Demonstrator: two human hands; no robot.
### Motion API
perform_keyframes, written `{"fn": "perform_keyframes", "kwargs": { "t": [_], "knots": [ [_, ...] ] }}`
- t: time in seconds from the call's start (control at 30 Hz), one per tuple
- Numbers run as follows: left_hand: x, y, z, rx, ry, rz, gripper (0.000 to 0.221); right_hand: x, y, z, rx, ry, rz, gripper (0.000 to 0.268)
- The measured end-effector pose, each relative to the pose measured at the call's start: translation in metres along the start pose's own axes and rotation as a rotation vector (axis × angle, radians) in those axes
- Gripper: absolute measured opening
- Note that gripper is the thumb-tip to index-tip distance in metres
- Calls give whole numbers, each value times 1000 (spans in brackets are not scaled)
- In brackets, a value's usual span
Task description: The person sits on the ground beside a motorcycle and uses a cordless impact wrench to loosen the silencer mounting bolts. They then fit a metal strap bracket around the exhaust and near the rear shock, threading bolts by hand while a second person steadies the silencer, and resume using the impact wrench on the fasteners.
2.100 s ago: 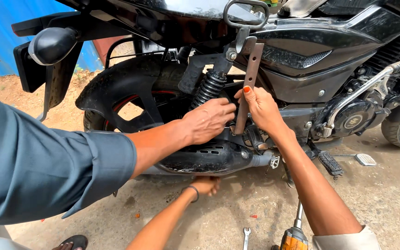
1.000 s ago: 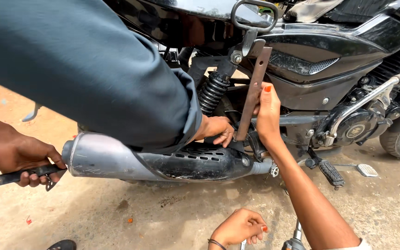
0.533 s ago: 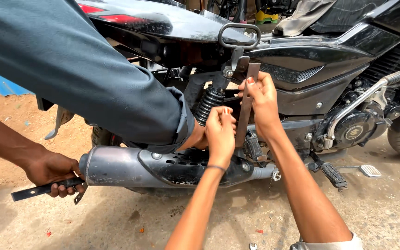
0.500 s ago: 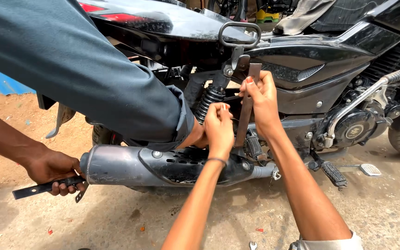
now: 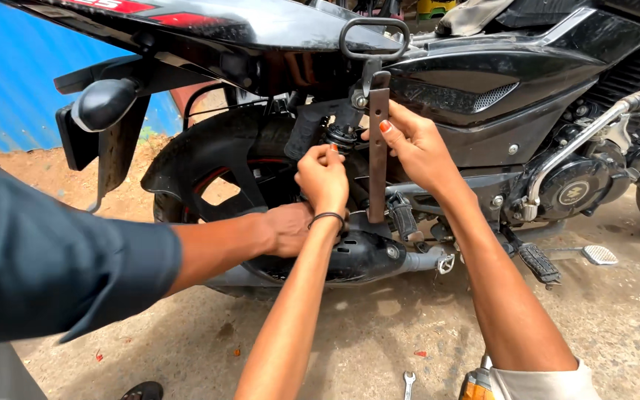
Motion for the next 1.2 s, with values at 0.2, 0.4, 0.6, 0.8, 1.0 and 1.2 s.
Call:
{"fn": "perform_keyframes", "kwargs": {
  "t": [0.2,0.4,0.6,0.8,1.0,1.2],
  "knots": [
    [-6,5,-7,51,146,-33,18,-2,4,-6,-30,40,-59,45],
    [22,41,-12,82,415,54,19,11,-1,1,0,13,-109,43],
    [73,103,-20,16,485,196,19,13,-1,6,63,71,-177,43],
    [-18,96,-27,-367,946,-644,24,19,-3,-8,85,282,-217,22],
    [-59,99,-10,-753,1622,-1363,30,41,2,-5,197,211,-302,27],
    [-45,88,-5,-1001,1467,-1144,38,60,2,-2,277,432,49,52]
  ]
}}
Point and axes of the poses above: each hand's wrist, its own y-axis away from the middle knuckle, its own z-axis out of the palm, x = y × z, the point moved 2 cm from there along -y, towards the middle knuckle, and after that the axes turned 15 degrees about y, right-handed, at the moved point
